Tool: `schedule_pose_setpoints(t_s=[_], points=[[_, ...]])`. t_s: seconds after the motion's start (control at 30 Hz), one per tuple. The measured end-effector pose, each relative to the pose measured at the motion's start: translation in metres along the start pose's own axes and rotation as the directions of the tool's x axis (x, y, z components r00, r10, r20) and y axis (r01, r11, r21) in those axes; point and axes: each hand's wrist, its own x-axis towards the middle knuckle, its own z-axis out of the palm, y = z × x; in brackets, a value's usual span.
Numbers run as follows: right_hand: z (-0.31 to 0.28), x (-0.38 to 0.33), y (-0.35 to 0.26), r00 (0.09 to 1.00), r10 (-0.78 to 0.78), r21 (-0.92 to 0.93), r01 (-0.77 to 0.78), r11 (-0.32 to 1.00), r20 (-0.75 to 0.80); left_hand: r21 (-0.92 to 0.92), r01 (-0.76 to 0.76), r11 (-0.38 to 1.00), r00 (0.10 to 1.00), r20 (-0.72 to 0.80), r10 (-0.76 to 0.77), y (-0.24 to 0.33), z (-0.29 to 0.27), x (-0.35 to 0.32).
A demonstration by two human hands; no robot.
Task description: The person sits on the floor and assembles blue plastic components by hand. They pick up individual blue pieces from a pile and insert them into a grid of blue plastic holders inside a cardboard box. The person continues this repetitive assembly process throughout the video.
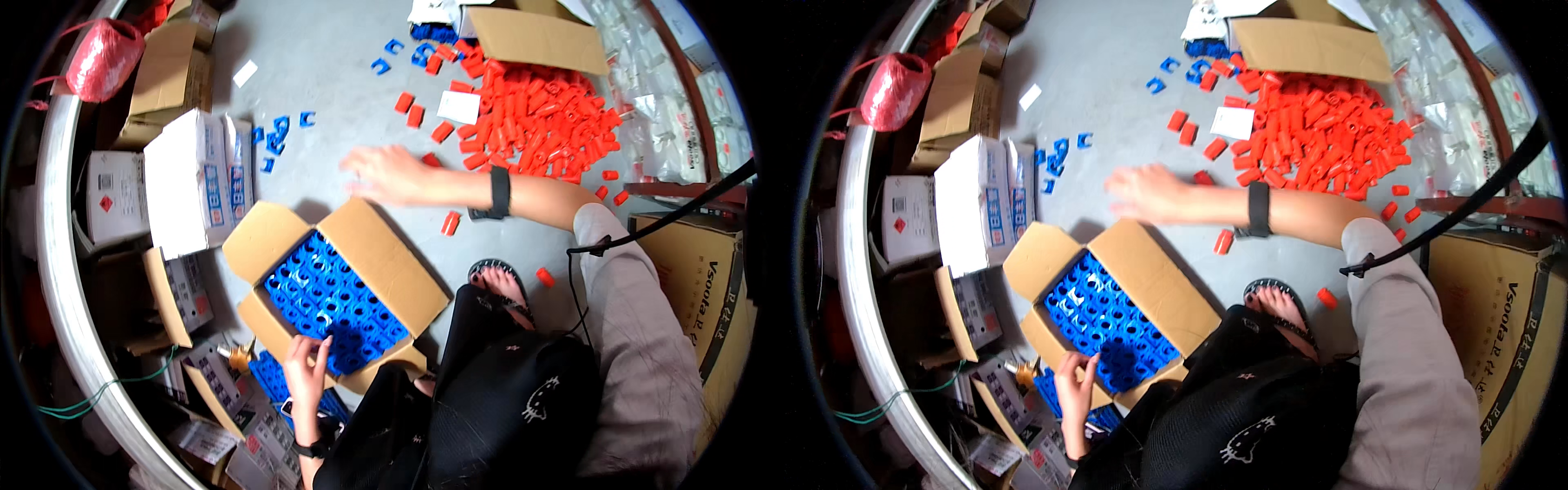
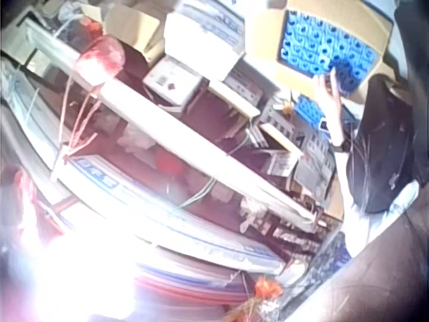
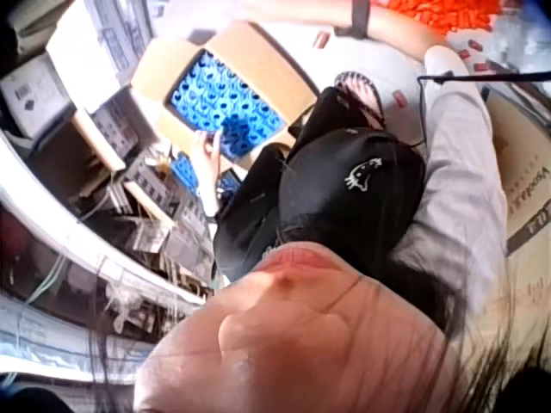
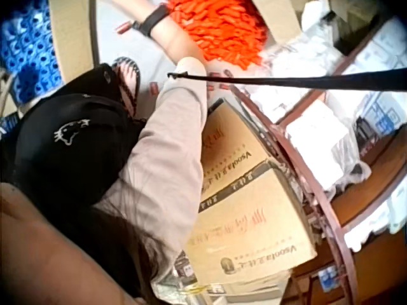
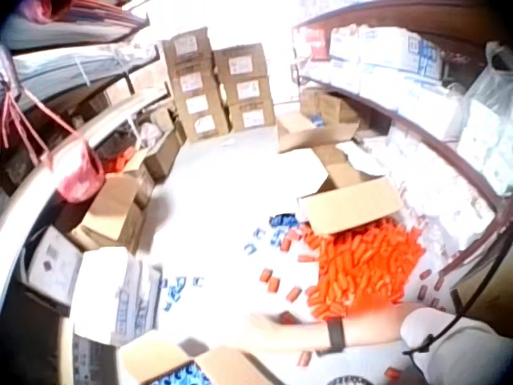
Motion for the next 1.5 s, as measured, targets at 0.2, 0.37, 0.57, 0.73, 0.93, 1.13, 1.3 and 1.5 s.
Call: schedule_pose_setpoints(t_s=[0.2,0.37,0.57,0.73,0.93,1.13,1.3,1.5], points=[[0.001,0.081,0.143,0.941,0.276,-0.461,-0.338,0.821,-0.198,-0.195,-0.031,0.98,1.0,0.0,0.032,0.029,0.01,0.03],[0.005,0.091,0.193,0.891,0.34,-0.603,-0.454,0.655,-0.301,-0.244,-0.021,0.969,0.999,0.03,0.029,0.028,0.035,0.039],[0.013,0.076,0.201,0.872,0.321,-0.569,-0.485,0.664,-0.369,-0.283,0.013,0.959,0.998,0.057,0.003,0.024,0.051,0.044],[0.022,0.062,0.209,0.9,0.193,-0.643,-0.418,0.641,-0.392,-0.306,0.016,0.952,0.998,0.059,0.002,0.02,0.06,0.048],[0.01,0.048,0.207,0.92,0.233,-0.632,-0.386,0.672,-0.314,-0.381,-0.001,0.925,0.999,0.048,0.021,0.023,0.074,0.051],[0.002,0.049,0.193,0.908,0.124,-0.584,-0.357,0.73,-0.4,-0.418,-0.011,0.908,0.998,0.045,0.032,0.024,0.08,0.045],[0.008,0.038,0.18,0.924,0.061,-0.533,-0.27,0.802,-0.376,-0.439,0.053,0.897,0.998,0.055,-0.032,0.025,0.076,0.043],[0.017,0.02,0.172,0.958,0.202,-0.531,-0.28,0.799,-0.201,-0.437,0.045,0.898,0.999,0.045,-0.028,0.019,0.08,0.041]])
